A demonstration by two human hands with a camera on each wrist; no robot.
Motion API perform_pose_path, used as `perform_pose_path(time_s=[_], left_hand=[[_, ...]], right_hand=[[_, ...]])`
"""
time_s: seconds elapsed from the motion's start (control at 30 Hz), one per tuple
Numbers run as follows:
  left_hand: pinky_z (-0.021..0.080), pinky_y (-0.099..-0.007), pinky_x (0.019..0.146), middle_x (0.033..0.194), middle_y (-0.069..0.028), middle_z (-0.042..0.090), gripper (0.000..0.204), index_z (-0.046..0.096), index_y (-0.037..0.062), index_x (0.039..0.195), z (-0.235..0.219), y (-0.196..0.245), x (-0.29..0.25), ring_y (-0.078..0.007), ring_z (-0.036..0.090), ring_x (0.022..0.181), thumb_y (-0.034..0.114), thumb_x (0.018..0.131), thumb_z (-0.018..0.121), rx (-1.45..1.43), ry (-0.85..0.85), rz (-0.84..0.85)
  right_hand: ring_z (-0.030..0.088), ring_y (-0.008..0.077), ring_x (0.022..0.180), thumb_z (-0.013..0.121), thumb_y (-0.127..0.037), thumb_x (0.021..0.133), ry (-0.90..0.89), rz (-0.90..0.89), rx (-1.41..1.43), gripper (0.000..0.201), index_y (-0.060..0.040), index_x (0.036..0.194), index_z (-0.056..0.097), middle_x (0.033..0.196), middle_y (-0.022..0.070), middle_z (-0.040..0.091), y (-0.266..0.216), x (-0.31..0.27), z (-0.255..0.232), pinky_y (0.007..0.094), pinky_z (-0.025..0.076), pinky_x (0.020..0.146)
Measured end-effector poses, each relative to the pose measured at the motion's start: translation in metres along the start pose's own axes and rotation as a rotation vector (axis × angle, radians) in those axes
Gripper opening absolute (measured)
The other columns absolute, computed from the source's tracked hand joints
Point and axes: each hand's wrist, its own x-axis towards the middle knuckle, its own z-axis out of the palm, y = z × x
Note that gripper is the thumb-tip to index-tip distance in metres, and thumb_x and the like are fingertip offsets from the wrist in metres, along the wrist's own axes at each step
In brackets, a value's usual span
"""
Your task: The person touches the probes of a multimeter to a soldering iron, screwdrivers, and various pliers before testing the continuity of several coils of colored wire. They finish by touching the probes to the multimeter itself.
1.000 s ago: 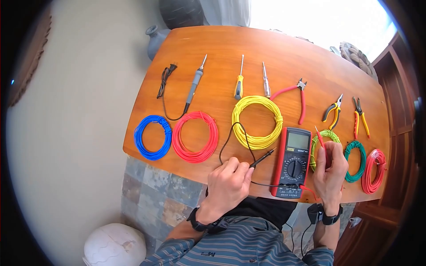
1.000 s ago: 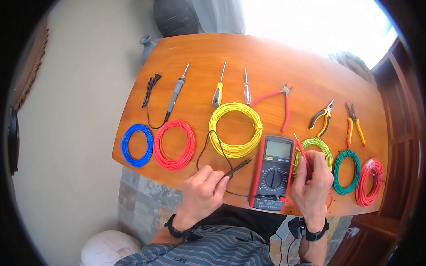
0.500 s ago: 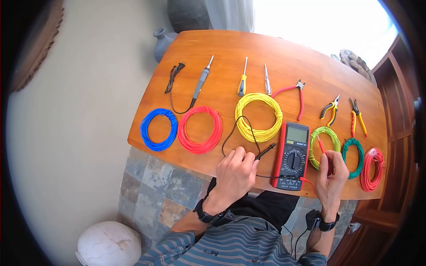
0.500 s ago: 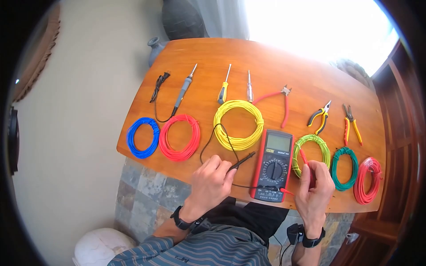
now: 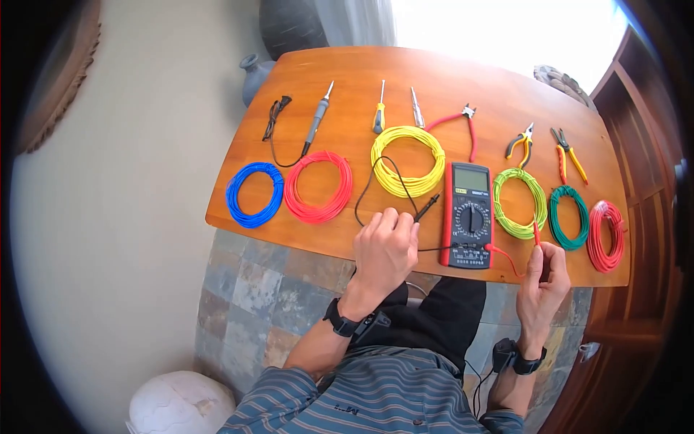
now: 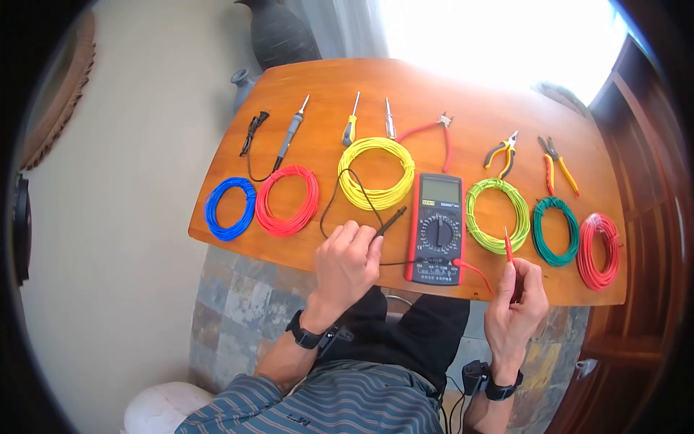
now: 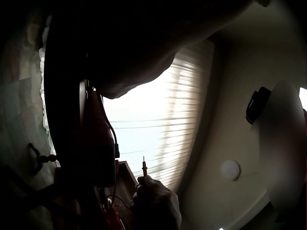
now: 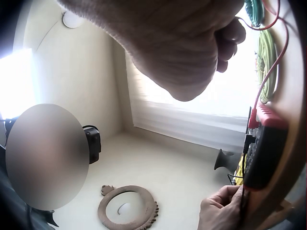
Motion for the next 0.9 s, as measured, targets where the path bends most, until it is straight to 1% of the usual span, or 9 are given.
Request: perform_pose_path(time_s=[0.1, 0.17, 0.37, 0.53, 0.6, 0.73, 0.77, 0.8, 0.9], left_hand=[[0.053, -0.0481, 0.066, 0.088, -0.0124, 0.061, 0.016, 0.067, 0.005, 0.096, 0.001, 0.002, 0.001, -0.0366, 0.065, 0.08, 0.013, 0.091, 0.08, -0.018, 0.031, 0.009], [0.052, -0.0485, 0.067, 0.089, -0.0132, 0.06, 0.018, 0.067, 0.0045, 0.098, 0.002, 0.003, 0.003, -0.0371, 0.064, 0.082, 0.013, 0.09, 0.081, -0.037, 0.039, 0.01], [0.048, -0.0485, 0.078, 0.096, -0.0149, 0.058, 0.025, 0.068, 0.0028, 0.105, 0.003, 0.0, 0.003, -0.0374, 0.059, 0.091, 0.014, 0.089, 0.084, 0.015, 0.111, 0.063], [0.044, -0.0463, 0.083, 0.1, -0.013, 0.057, 0.029, 0.068, 0.0029, 0.11, -0.003, -0.001, -0.004, -0.035, 0.055, 0.095, 0.014, 0.09, 0.084, -0.006, 0.152, 0.076], [0.042, -0.0454, 0.083, 0.102, -0.0117, 0.058, 0.032, 0.068, 0.0028, 0.114, -0.005, -0.003, -0.007, -0.0331, 0.054, 0.095, 0.016, 0.09, 0.084, 0.008, 0.227, 0.097], [0.044, -0.0461, 0.087, 0.104, -0.0114, 0.059, 0.031, 0.068, 0.0028, 0.117, -0.019, 0.002, -0.012, -0.0316, 0.055, 0.099, 0.015, 0.092, 0.083, 0.039, 0.219, 0.079], [0.045, -0.0458, 0.087, 0.105, -0.0119, 0.06, 0.03, 0.068, 0.0025, 0.117, -0.027, 0.005, -0.015, -0.0316, 0.056, 0.1, 0.012, 0.092, 0.082, 0.033, 0.29, 0.094], [0.047, -0.0455, 0.087, 0.106, -0.0125, 0.06, 0.029, 0.068, 0.0023, 0.117, -0.034, 0.005, -0.02, -0.0316, 0.057, 0.1, 0.01, 0.092, 0.081, 0.025, 0.361, 0.107], [0.048, -0.0462, 0.086, 0.105, -0.0145, 0.059, 0.029, 0.069, 0.0012, 0.115, -0.059, -0.011, -0.064, -0.0341, 0.057, 0.096, 0.013, 0.093, 0.082, -0.07, 0.378, 0.083]], right_hand=[[0.049, 0.0074, 0.072, 0.065, -0.011, 0.111, 0.063, 0.074, -0.019, 0.015, 0.0023, 0.103, 0.064, 0.084, 0.0013, 0.058, -0.002, -0.015, -0.005, 0.0259, 0.041, 0.063], [0.051, 0.0064, 0.074, 0.065, -0.013, 0.111, 0.105, 0.147, 0.089, 0.015, 0.0012, 0.105, 0.064, 0.084, -0.0012, 0.059, -0.002, -0.024, -0.006, 0.0251, 0.042, 0.065], [0.052, 0.0047, 0.077, 0.066, -0.014, 0.111, 0.253, 0.145, 0.111, 0.014, 0.0003, 0.11, 0.063, 0.087, -0.0022, 0.06, -0.002, -0.038, 0.001, 0.0221, 0.044, 0.069], [0.053, 0.0046, 0.078, 0.066, -0.014, 0.111, 0.243, 0.195, 0.143, 0.014, 0.0003, 0.11, 0.064, 0.089, -0.0024, 0.06, 0.004, -0.049, 0.009, 0.0214, 0.044, 0.07], [0.053, 0.0046, 0.078, 0.066, -0.014, 0.111, 0.241, 0.203, 0.165, 0.014, 0.0003, 0.11, 0.064, 0.089, -0.0025, 0.06, 0.007, -0.051, 0.013, 0.0213, 0.044, 0.07], [0.052, 0.0039, 0.079, 0.066, -0.014, 0.111, 0.249, 0.196, 0.24, 0.014, 0.0004, 0.111, 0.064, 0.09, -0.0031, 0.06, 0.002, -0.05, 0.02, 0.021, 0.044, 0.069], [0.052, 0.0036, 0.079, 0.066, -0.014, 0.111, 0.24, 0.198, 0.271, 0.014, 0.0005, 0.111, 0.065, 0.09, -0.0032, 0.06, 0.0, -0.05, 0.02, 0.021, 0.044, 0.068], [0.052, 0.0036, 0.079, 0.066, -0.014, 0.111, 0.243, 0.208, 0.263, 0.014, 0.0005, 0.111, 0.065, 0.09, -0.0032, 0.06, 0.0, -0.051, 0.02, 0.021, 0.044, 0.068], [0.053, 0.003, 0.079, 0.066, -0.013, 0.11, 0.234, 0.169, 0.235, 0.014, 0.0008, 0.112, 0.065, 0.091, -0.0033, 0.061, 0.003, -0.051, 0.019, 0.0206, 0.044, 0.068]])
